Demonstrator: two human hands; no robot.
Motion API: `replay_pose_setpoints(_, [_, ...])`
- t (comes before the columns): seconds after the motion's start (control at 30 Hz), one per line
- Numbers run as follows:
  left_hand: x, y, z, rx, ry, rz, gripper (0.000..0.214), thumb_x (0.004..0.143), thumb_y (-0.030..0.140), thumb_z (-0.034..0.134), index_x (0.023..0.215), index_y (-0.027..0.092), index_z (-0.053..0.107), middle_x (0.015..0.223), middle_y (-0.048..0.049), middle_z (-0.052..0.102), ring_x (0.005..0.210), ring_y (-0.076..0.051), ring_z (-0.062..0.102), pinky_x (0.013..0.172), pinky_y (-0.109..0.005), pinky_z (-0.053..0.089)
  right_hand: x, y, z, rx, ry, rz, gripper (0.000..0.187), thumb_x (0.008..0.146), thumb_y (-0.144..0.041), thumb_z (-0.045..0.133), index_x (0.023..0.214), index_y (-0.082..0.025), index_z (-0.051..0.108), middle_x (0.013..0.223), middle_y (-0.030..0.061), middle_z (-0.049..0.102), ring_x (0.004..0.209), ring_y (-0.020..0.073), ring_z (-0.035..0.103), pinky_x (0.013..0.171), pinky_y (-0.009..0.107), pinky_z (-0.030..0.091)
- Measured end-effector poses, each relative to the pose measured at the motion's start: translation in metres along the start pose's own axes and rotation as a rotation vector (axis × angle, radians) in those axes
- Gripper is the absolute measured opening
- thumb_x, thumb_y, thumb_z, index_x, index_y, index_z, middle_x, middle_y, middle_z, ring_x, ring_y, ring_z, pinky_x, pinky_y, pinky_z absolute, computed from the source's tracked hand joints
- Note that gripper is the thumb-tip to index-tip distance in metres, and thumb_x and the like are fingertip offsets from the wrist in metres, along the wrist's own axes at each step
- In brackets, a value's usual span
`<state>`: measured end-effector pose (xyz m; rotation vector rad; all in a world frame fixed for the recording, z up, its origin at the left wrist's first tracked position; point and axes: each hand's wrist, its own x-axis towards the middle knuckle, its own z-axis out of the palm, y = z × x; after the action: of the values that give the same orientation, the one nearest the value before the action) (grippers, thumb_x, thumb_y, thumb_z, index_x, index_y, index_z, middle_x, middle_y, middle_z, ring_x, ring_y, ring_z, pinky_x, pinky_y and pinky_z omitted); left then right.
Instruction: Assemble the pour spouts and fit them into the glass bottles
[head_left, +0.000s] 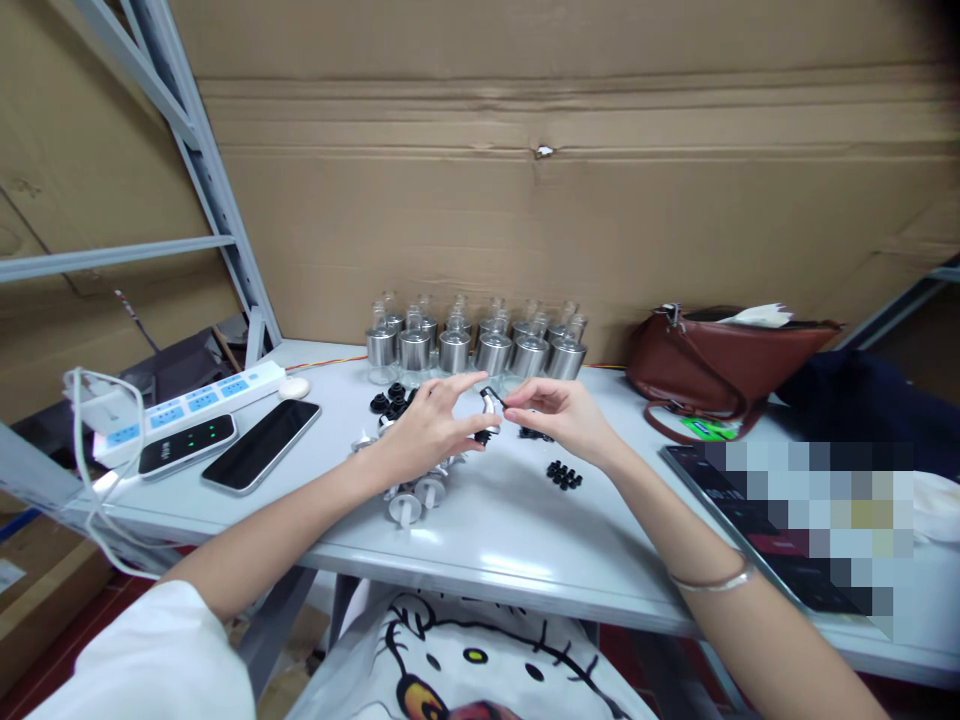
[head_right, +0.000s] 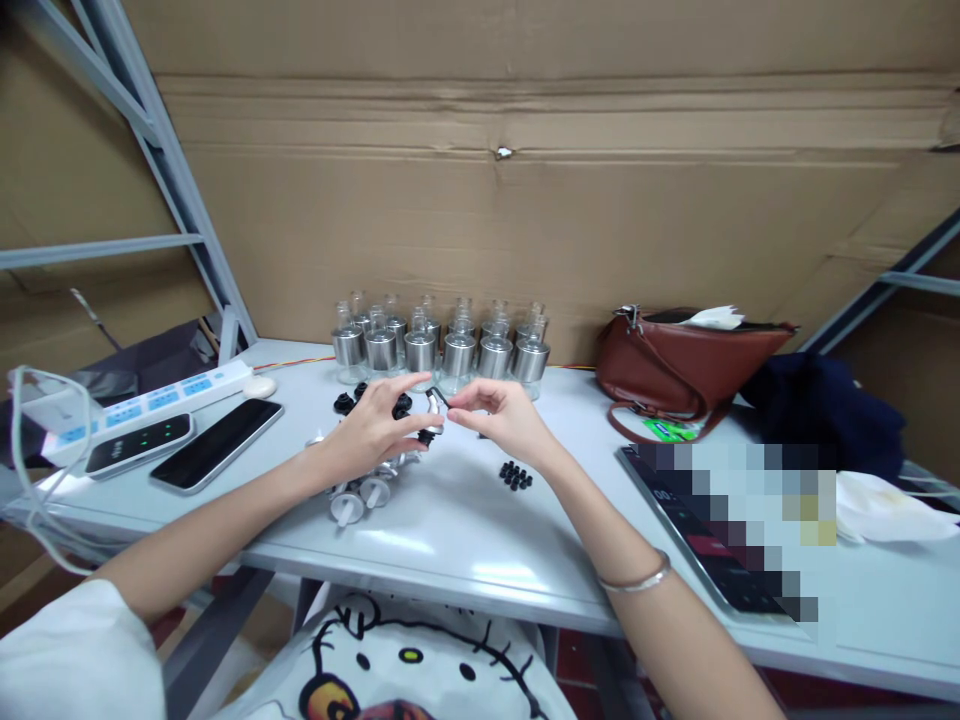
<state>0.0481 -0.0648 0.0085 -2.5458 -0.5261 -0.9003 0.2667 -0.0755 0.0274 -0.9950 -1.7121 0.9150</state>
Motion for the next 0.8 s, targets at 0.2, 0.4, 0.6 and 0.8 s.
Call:
replay_pose_setpoints(0.2, [0.001, 0.0, 0.0, -0.022, -0.016, 0.026, 0.025, 0.088, 0.028, 0.057, 0.112, 0.022, 0.058, 0.124, -0.0171, 0.051, 0.115, -0.025, 0.05, 0.093, -0.046, 0.042, -0.001, -0.002, -0.002, 0.038, -0.02, 0.015, 0.03, 0.06, -0.041, 0.079, 0.068, -0.016, 0.064, 0.069, 0.0022, 0.065, 0.065, 0.0143, 0.058, 0.061, 0.029, 0.047])
replay_pose_setpoints(0.4, [-0.002, 0.0, 0.001, -0.05, 0.001, 0.064, 0.026, 0.088, 0.028, 0.057, 0.114, 0.023, 0.059, 0.119, -0.0152, 0.055, 0.112, -0.024, 0.052, 0.091, -0.043, 0.044, -0.003, 0.0, 0.001, 0.383, -0.197, 0.171, 0.022, 0.07, -0.038, 0.075, 0.074, -0.018, 0.065, 0.069, -0.001, 0.065, 0.067, 0.011, 0.059, 0.074, 0.029, 0.048])
replay_pose_setpoints(0.6, [-0.001, 0.003, 0.0, -0.133, 0.047, 0.111, 0.025, 0.093, 0.027, 0.047, 0.116, 0.02, 0.055, 0.121, -0.0131, 0.051, 0.092, -0.015, 0.057, 0.082, -0.033, 0.048, -0.007, 0.005, 0.008, 0.723, -0.525, 0.343, 0.032, 0.077, -0.04, 0.069, 0.102, -0.019, 0.066, 0.101, 0.0064, 0.067, 0.092, 0.0174, 0.062, 0.087, 0.043, 0.049])
replay_pose_setpoints(0.8, [0.001, 0.004, -0.002, -0.122, 0.039, 0.122, 0.024, 0.093, 0.028, 0.047, 0.114, 0.02, 0.055, 0.119, -0.0134, 0.052, 0.097, -0.018, 0.056, 0.081, -0.033, 0.048, -0.009, 0.005, 0.009, 0.818, -0.558, 0.404, 0.031, 0.078, -0.038, 0.07, 0.101, -0.018, 0.066, 0.093, 0.005, 0.069, 0.086, 0.0195, 0.067, 0.08, 0.044, 0.055])
